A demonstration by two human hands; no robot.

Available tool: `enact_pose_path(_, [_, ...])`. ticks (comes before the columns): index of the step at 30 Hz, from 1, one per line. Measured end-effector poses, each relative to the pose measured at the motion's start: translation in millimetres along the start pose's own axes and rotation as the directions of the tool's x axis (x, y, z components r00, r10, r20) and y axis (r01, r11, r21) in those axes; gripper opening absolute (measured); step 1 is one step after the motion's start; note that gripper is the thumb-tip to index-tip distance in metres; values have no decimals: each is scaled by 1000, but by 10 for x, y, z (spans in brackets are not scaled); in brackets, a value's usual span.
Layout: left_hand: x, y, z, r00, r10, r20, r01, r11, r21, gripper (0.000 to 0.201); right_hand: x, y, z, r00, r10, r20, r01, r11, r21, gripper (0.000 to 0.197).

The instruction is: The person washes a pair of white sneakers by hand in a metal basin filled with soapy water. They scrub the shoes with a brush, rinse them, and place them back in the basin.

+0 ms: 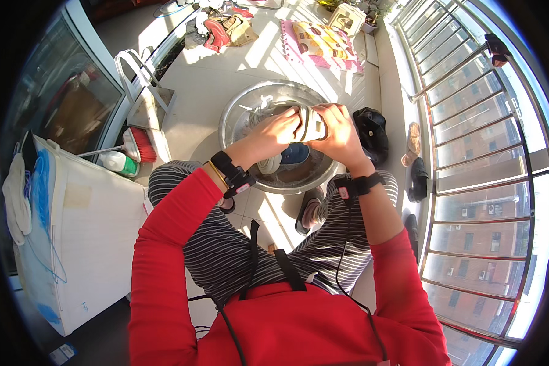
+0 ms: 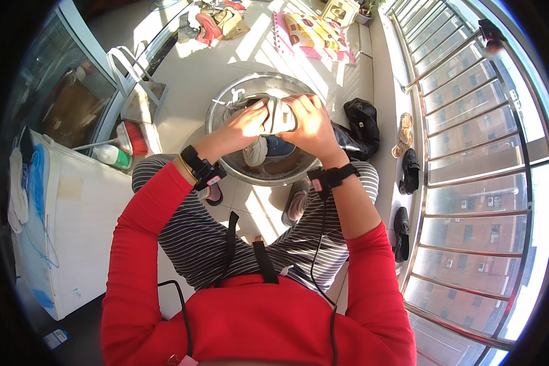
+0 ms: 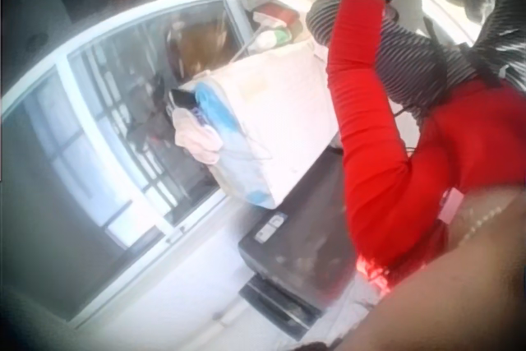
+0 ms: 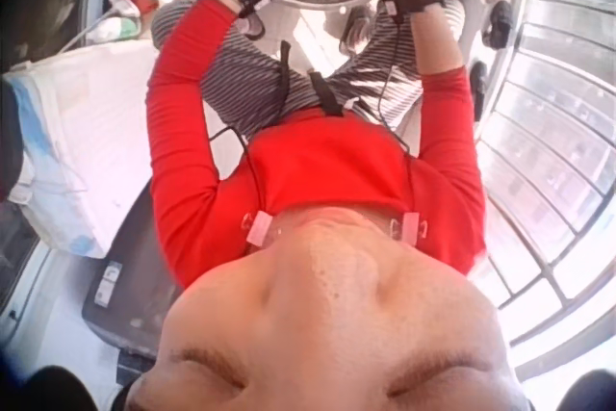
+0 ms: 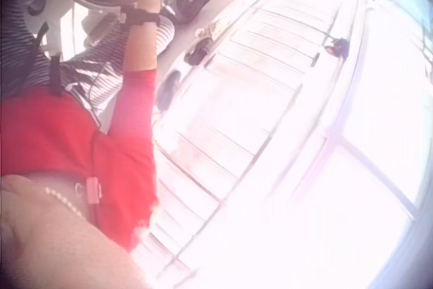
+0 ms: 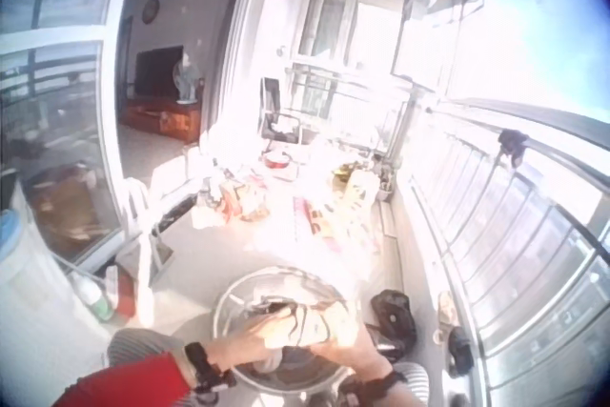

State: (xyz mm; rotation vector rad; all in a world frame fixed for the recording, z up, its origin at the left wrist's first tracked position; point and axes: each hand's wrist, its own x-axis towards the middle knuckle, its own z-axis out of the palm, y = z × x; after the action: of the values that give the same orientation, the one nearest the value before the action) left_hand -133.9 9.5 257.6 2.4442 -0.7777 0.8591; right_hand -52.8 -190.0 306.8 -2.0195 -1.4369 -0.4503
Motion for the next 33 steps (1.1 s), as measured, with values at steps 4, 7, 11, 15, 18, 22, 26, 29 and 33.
enact_pose_path(4, [-164, -147, 239, 963, -177, 201, 209, 967, -148, 38, -150, 63, 158, 986, 119, 115, -121, 993, 6, 70])
enact_pose_path(7, [-168, -180, 412, 931, -262, 255, 315, 929, -194, 35, -273, 173, 311, 940, 250, 232, -262, 965, 19, 72])
enact_pose_path(11, [-128, -201, 550, 848, -479, 228, 530, 784, -323, 26, -281, 348, 398, 953, 228, 198, -231, 973, -9, 72])
enact_pose_path(15, [-63, -341, 596, 920, -363, 150, 391, 881, -265, 20, -241, 436, 381, 948, 234, 217, -239, 971, -3, 73])
enact_pose_path(18, [-37, -386, 593, 950, -261, 170, 297, 922, -247, 22, -227, 496, 307, 935, 274, 223, -281, 960, -1, 72])
enact_pose_path(22, [-18, -336, 572, 863, -339, 376, 435, 876, -207, 25, -236, 563, 248, 937, 213, 275, -234, 971, 45, 71])
enact_pose_path(26, [82, -364, 521, 910, -361, 205, 411, 853, -322, 21, -230, 653, 218, 951, 240, 195, -275, 946, 174, 87])
enact_pose_path(29, [178, -442, 459, 894, -446, 46, 412, 777, -475, 20, -160, 759, 241, 910, 413, -32, -337, 783, 523, 114])
enact_pose_path(33, [227, -395, 463, 789, -586, 184, 404, 269, -874, 19, -154, 763, 251, 768, 563, 304, -547, 331, 769, 100])
